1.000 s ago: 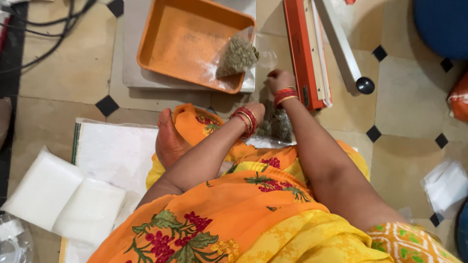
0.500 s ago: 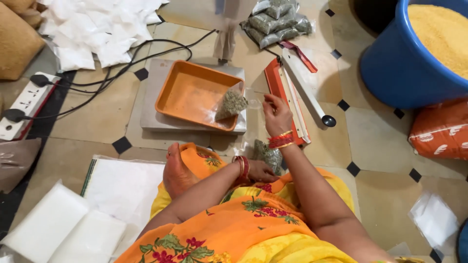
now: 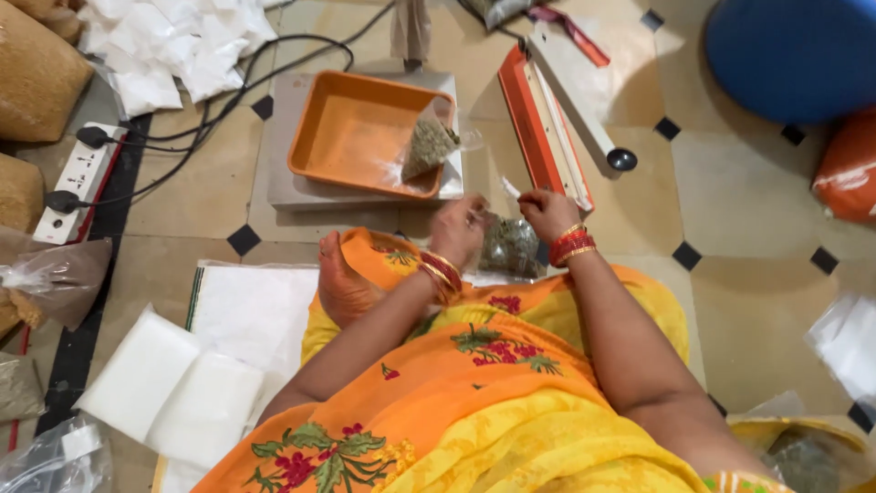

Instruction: The person seals plastic bags of green nuts using a manual heat sealer. They place the open end of each bag across the sealer, press the handle down to create a seal, and set the finished bags aside on the floor.

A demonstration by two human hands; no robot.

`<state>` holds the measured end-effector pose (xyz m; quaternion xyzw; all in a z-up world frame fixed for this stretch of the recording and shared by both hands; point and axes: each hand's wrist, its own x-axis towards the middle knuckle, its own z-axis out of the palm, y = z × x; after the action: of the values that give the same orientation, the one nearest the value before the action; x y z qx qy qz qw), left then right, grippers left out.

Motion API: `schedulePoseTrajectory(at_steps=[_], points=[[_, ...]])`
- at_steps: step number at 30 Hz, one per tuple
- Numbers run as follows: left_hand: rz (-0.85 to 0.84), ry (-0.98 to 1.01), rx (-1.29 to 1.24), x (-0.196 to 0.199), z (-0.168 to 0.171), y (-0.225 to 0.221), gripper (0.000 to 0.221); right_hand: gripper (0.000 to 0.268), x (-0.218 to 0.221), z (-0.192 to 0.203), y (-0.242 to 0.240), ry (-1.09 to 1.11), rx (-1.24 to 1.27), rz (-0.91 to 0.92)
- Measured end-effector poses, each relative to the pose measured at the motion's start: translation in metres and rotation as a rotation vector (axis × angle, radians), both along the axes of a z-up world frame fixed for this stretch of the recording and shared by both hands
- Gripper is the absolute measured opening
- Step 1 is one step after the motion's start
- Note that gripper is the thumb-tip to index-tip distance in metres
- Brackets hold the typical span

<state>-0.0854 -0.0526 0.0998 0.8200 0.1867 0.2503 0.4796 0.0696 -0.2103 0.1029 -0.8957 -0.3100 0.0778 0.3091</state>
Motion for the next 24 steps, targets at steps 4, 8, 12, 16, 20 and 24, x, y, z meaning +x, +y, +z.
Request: schedulePoseTrajectory(at_steps=[4,8,12,16,20,24], points=[[0.21,-0.011,0.231,0.02,0.024,0.039,0.046,0.023,0.02,-0.006,0.014,0.194,0.008,0.004],[0.347,-0.103,0.331,0.053,0.026,0.053,0.067,0.023,0.043,-0.016,0.021,0.375,0.083,-0.035],[0.415,-0.104,0.399,0.088,-0.011,0.072,0.055,0.024,0.06,-0.024,0.024,0.485,0.164,-0.04],[0.426,-0.117,0.424,0.095,-0.016,0.084,0.024,0.024,0.065,-0.024,0.025,0.527,0.166,-0.043],[0.431,-0.225,0.409,0.096,0.001,0.096,0.009,0.023,0.064,-0.022,0.025,0.548,0.198,-0.03],[0.481,-0.216,0.477,0.1,0.051,0.104,0.004,0.024,0.063,-0.018,0.023,0.566,0.206,-0.052]])
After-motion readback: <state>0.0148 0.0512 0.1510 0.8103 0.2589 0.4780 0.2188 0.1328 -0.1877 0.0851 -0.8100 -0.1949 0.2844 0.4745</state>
